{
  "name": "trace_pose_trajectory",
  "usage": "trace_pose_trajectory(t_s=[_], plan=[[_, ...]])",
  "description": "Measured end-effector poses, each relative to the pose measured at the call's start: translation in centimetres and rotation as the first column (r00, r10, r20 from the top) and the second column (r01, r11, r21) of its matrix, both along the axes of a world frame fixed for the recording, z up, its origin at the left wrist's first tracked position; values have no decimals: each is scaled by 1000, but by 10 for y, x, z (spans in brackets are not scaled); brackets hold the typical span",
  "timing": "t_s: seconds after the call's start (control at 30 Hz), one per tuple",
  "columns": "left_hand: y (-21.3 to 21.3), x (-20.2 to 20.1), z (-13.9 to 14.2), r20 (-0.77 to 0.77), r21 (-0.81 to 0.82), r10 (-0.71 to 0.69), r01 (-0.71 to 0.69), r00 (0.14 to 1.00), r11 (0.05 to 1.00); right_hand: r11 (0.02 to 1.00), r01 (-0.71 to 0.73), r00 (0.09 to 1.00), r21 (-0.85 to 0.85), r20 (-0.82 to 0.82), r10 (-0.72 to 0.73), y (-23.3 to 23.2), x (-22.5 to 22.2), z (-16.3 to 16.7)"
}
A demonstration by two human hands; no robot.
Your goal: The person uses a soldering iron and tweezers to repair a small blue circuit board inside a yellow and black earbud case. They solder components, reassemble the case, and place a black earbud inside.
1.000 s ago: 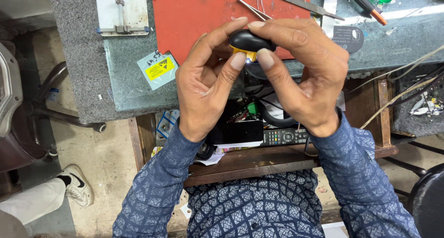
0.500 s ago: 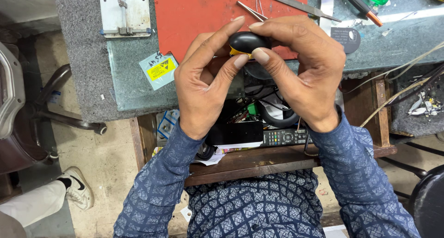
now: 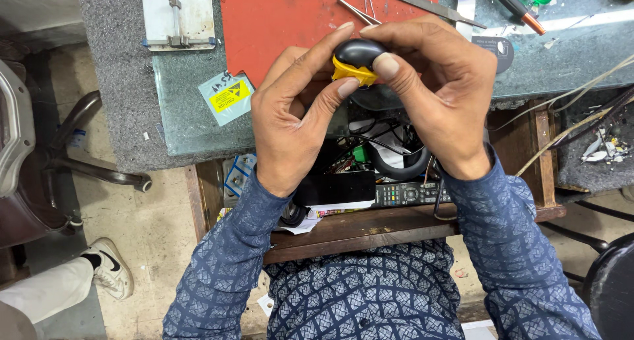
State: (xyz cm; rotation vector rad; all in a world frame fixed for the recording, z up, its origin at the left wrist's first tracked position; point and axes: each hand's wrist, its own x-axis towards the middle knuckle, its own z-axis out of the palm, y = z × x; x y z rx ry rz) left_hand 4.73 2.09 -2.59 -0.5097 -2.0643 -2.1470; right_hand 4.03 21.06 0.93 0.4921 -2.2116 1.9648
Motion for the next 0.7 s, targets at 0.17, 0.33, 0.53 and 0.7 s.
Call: trace_pose_trajectory(t_s=[0.17, 0.33, 0.53, 0.7], plan=[[0, 2, 0, -9, -7, -13, 13, 1000, 1000, 1000, 21, 999, 16, -37, -20, 3, 2, -4], [1, 3, 0, -28, 23, -61, 61, 998, 998, 993, 100, 994, 70, -55, -96, 6, 0, -9], [1, 4, 5, -64, -39, -13, 11, 998, 999, 987, 143, 989, 79, -58, -138, 3, -1, -9], [-2, 5, 14, -128, -129, 105, -122, 986, 984, 977, 173, 973, 123, -176, -150, 1, -2, -1]])
